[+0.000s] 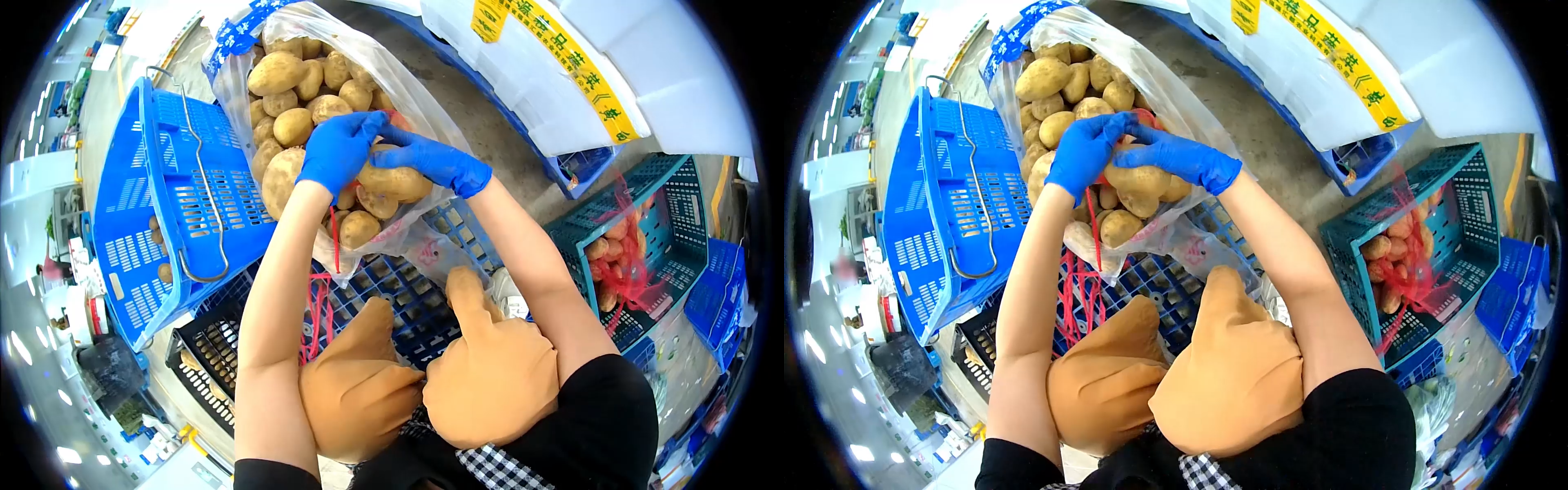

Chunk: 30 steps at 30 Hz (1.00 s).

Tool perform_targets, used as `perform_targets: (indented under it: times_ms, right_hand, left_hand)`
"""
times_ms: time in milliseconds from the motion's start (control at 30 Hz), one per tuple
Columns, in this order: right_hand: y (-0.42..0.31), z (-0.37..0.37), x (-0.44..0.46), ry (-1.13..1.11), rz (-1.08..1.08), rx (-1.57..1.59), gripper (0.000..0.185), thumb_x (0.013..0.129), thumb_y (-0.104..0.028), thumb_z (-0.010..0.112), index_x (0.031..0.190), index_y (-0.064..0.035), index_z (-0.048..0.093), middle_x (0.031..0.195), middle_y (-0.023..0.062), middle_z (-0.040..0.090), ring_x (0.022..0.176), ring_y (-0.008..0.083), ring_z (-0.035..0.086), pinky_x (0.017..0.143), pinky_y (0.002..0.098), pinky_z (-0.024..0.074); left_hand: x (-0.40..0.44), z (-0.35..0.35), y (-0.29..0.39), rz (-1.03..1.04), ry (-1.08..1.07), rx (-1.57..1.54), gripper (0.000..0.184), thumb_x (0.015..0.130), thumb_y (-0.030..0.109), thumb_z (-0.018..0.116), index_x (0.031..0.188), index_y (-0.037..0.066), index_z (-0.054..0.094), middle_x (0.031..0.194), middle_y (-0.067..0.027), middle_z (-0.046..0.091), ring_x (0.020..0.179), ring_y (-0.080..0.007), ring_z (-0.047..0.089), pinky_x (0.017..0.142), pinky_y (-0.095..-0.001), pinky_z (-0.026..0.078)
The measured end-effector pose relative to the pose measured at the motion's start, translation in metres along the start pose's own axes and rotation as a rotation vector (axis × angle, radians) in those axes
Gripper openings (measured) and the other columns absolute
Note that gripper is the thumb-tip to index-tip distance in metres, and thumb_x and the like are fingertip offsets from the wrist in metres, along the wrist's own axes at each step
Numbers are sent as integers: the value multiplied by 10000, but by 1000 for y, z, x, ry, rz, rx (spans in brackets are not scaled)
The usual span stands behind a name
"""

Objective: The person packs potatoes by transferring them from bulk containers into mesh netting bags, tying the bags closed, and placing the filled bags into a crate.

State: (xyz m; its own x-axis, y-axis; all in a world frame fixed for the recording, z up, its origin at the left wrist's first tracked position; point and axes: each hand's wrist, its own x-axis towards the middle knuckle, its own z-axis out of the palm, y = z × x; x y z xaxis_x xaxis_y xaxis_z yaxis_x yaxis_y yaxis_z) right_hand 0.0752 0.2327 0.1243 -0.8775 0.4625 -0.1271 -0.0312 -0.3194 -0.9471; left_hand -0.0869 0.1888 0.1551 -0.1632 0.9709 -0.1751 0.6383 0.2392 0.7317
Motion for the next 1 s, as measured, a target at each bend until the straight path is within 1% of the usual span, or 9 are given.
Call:
perform_targets:
  times_ms: [200,333,367,433,533,600,767,833,1000]
  right_hand:
    - [33,-22,21,-188,67,941,519,864,-242,547,1308,-38,370,1268,107,457,1158,154,444,989,304,364]
    - [17,-2,21,-34,-365,489,444,880,-135,510,1292,-60,361,1217,78,492,1136,186,475,961,360,414]
    - [-14,19,6,74,-198,918,405,865,-93,528,1248,-71,395,1166,60,512,1110,169,478,957,347,415]
    - [16,7,47,207,-300,529,367,860,-137,545,1204,-85,428,1139,60,520,1095,173,487,956,336,412]
    - [-15,6,39,366,-387,413,388,832,-287,584,1154,-118,449,1111,67,531,1045,199,520,917,350,438]
    - [-21,-13,54,250,-289,1170,454,820,-329,596,1186,-127,418,1097,68,535,1024,202,530,899,359,450]
    - [-26,4,64,470,-244,602,416,828,-366,579,1170,-167,449,1159,70,480,1066,230,492,791,469,486]
    - [-21,6,67,430,-210,471,440,843,-194,577,1240,-118,402,1227,67,436,1083,212,480,884,406,461]
    - [-13,5,85,665,-175,265,503,736,-299,693,1141,-135,443,1091,86,505,983,220,529,736,377,498]
  left_hand:
    - [-39,-31,66,214,-124,284,285,876,291,531,1055,93,631,817,-144,653,710,-244,636,635,-308,491]
    - [-51,4,72,404,-319,42,240,845,222,564,1054,126,633,786,-144,646,685,-200,643,614,-306,489]
    - [-56,12,79,435,-336,173,246,837,197,569,1061,115,627,789,-138,646,685,-193,641,614,-302,489]
    - [-69,24,89,488,-367,432,262,822,149,578,1075,92,614,795,-127,647,684,-180,637,613,-294,488]
    - [-76,12,65,576,-1,89,300,810,103,587,1108,70,597,834,-100,661,657,-157,617,585,-278,473]
    - [-82,9,47,277,194,-127,329,811,65,589,1139,47,582,781,-36,629,575,-65,508,515,-213,398]
    - [-90,-14,19,-84,273,-425,314,830,52,546,1143,61,576,677,-23,595,566,-113,547,587,-253,467]
    - [-88,-32,15,-48,360,-397,309,845,40,516,1148,56,575,602,17,506,493,-76,461,496,-224,395]
    - [-86,-67,17,-201,430,-1010,287,908,180,417,1068,52,618,495,69,294,403,-12,226,387,-176,155]
